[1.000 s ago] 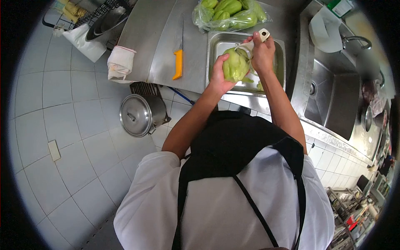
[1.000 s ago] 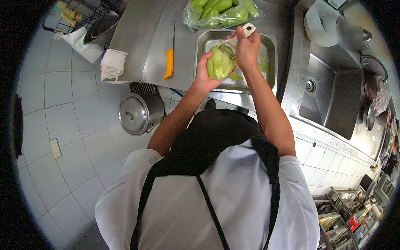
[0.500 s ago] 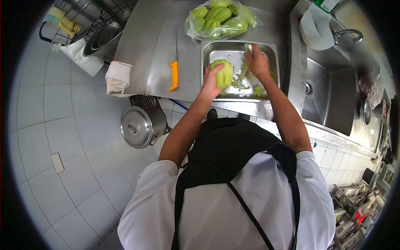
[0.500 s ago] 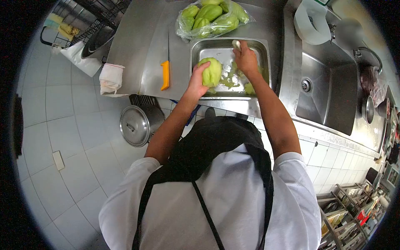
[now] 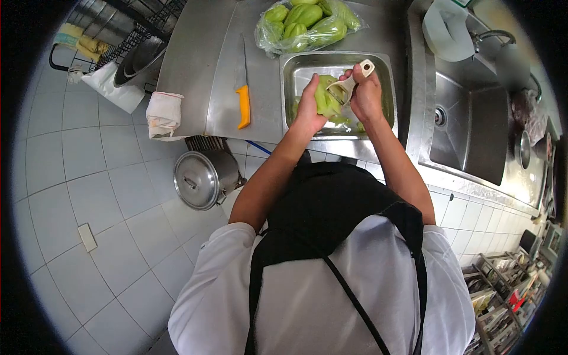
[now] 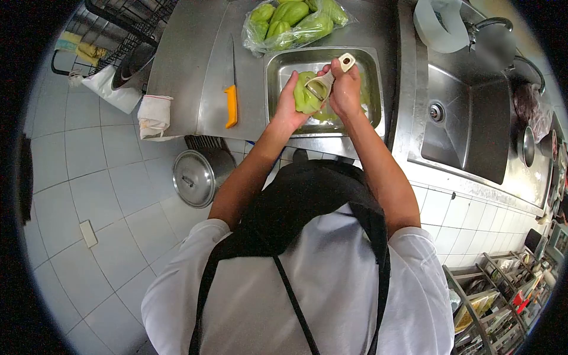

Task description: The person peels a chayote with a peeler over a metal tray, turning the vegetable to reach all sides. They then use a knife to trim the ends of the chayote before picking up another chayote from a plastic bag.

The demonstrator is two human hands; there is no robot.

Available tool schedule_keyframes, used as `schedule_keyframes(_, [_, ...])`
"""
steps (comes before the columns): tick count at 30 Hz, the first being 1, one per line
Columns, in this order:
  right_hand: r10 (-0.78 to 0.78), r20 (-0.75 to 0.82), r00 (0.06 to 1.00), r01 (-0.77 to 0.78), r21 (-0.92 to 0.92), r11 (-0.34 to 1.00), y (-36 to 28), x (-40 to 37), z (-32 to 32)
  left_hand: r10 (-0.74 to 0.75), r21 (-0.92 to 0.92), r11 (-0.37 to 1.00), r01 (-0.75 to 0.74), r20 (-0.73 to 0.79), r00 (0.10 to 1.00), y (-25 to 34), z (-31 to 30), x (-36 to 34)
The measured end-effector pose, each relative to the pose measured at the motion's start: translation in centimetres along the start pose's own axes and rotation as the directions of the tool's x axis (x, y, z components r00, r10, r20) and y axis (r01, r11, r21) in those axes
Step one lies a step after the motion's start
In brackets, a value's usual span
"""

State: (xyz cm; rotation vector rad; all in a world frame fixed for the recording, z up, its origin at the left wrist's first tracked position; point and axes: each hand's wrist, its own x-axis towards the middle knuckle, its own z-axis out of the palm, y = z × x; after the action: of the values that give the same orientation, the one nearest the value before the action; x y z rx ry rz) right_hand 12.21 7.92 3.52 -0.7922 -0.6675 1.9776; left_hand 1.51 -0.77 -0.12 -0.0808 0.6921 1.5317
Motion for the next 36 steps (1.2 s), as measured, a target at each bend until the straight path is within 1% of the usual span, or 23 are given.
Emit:
schedule_keyframes(2, [-0.007, 0.021, 1.000, 0.006, 0.016, 1.000, -0.2, 1.0, -0.3, -0.020, -0.002, 1.000, 0.020, 0.011, 1.000, -0.3, 1.0, -1.1])
schedule_keyframes(3, [-0.007, 0.029, 1.000, 0.006, 0.025, 1.000, -0.1, 1.5, -0.4, -0.002, 0.013, 1.000, 0.003, -0.018, 1.000, -0.6, 0.7, -1.2])
schedule_keyframes(6, [-0.011, 0.000, 1.000, 0.011, -0.002, 1.000, 0.0, 3.1, -0.5, 0.050, 0.057, 0.997, -0.049, -0.027, 0.998, -0.3, 0.0, -1.1])
schedule_keyframes(7, [-0.052, 0.003, 0.999, 0.052, -0.034, 0.998, 0.6, 4.4, -1.3, 0.051, 0.067, 0.996, -0.051, -0.011, 0.999, -0.3, -0.3, -1.5])
schedule_keyframes(8, [-0.128, -0.001, 0.992, 0.126, -0.176, 0.976, 1.4, 5.6, -1.9, 0.053, 0.078, 0.996, -0.053, 0.006, 0.999, -0.3, -0.7, -2.0])
schedule_keyframes(9, [-0.211, 0.007, 0.978, 0.202, -0.314, 0.928, 2.4, 7.1, -3.0, 0.054, 0.092, 0.994, -0.056, 0.030, 0.998, 0.0, -0.7, -2.3])
schedule_keyframes(10, [-0.289, 0.016, 0.957, 0.266, -0.447, 0.854, 3.2, 8.2, -4.3, 0.048, 0.065, 0.996, -0.052, 0.071, 0.996, 0.1, -0.4, -2.7])
schedule_keyframes(11, [-0.229, -0.051, 0.972, 0.184, -0.436, 0.881, 3.8, 8.7, -5.4, 0.042, 0.035, 0.998, -0.046, 0.108, 0.993, 0.2, -0.1, -3.3])
schedule_keyframes(12, [-0.290, -0.023, 0.957, 0.221, -0.589, 0.777, 3.4, 8.5, -5.6, 0.053, -0.002, 0.999, -0.053, 0.146, 0.988, 0.5, 0.2, -3.4])
schedule_keyframes(13, [-0.340, 0.026, 0.940, 0.253, -0.722, 0.644, 2.8, 7.9, -5.4, 0.059, -0.044, 0.998, -0.052, 0.174, 0.983, 0.7, 0.0, -3.3])
schedule_keyframes(14, [-0.376, 0.082, 0.923, 0.273, -0.829, 0.488, 2.3, 7.1, -5.4, 0.069, -0.033, 0.997, -0.065, 0.162, 0.984, 0.8, -0.2, -3.2])
schedule_keyframes(15, [-0.388, 0.151, 0.909, 0.298, -0.887, 0.354, 1.8, 6.4, -5.2, 0.077, -0.020, 0.997, -0.075, 0.146, 0.986, 0.9, -0.4, -3.2])
schedule_keyframes(17, [-0.401, 0.289, 0.869, 0.344, -0.937, 0.070, 0.4, 5.9, -4.3, 0.077, -0.011, 0.997, -0.076, 0.121, 0.990, 1.4, -0.8, -3.1])
schedule_keyframes(18, [-0.433, 0.269, 0.860, 0.398, -0.885, 0.241, -0.1, 5.7, -3.7, 0.065, -0.020, 0.998, -0.063, 0.108, 0.992, 1.5, -1.1, -3.0])
schedule_keyframes(20, [-0.482, 0.213, 0.850, 0.480, -0.690, 0.542, -1.2, 5.4, -2.6, 0.053, -0.024, 0.998, -0.051, 0.105, 0.993, 1.3, -1.7, -2.8])
schedule_keyframes(21, [-0.422, 0.188, 0.887, 0.448, -0.569, 0.689, -2.5, 4.0, -1.1, 0.055, -0.017, 0.998, -0.053, 0.112, 0.992, 1.1, -2.0, -2.8])
schedule_keyframes(22, [-0.362, 0.152, 0.920, 0.390, -0.461, 0.797, -3.1, 3.1, 0.1, 0.057, -0.011, 0.998, -0.056, 0.120, 0.991, 1.0, -2.1, -2.8])
schedule_keyframes(24, [-0.223, 0.099, 0.970, 0.240, -0.213, 0.947, -3.5, 1.7, 1.8, 0.023, 0.056, 0.998, -0.032, 0.151, 0.988, 1.1, -2.2, -2.4])
schedule_keyframes(25, [-0.183, 0.104, 0.978, 0.200, -0.187, 0.962, -3.4, 1.3, 2.3, 0.004, 0.089, 0.996, -0.019, 0.166, 0.986, 1.0, -2.1, -2.3])
schedule_keyframes(28, [-0.137, 0.119, 0.983, 0.158, -0.188, 0.969, -2.8, 0.7, 2.6, 0.009, 0.096, 0.995, -0.026, 0.178, 0.984, 0.7, -1.2, -2.5])
schedule_keyframes(32, [-0.119, 0.112, 0.986, 0.139, -0.189, 0.972, -2.5, 1.0, 2.2, -0.004, 0.145, 0.989, -0.026, 0.204, 0.979, 0.7, -1.4, -2.8])
schedule_keyframes(35, [-0.048, 0.070, 0.996, 0.056, -0.117, 0.992, -1.8, 1.7, 1.6, 0.010, 0.194, 0.979, -0.059, 0.245, 0.970, 0.8, -2.3, -2.5])
schedule_keyframes(36, [-0.117, 0.048, 0.992, 0.125, -0.219, 0.968, -1.3, 2.2, 1.3, 0.017, 0.226, 0.971, -0.073, 0.244, 0.970, 1.0, -2.8, -2.9])
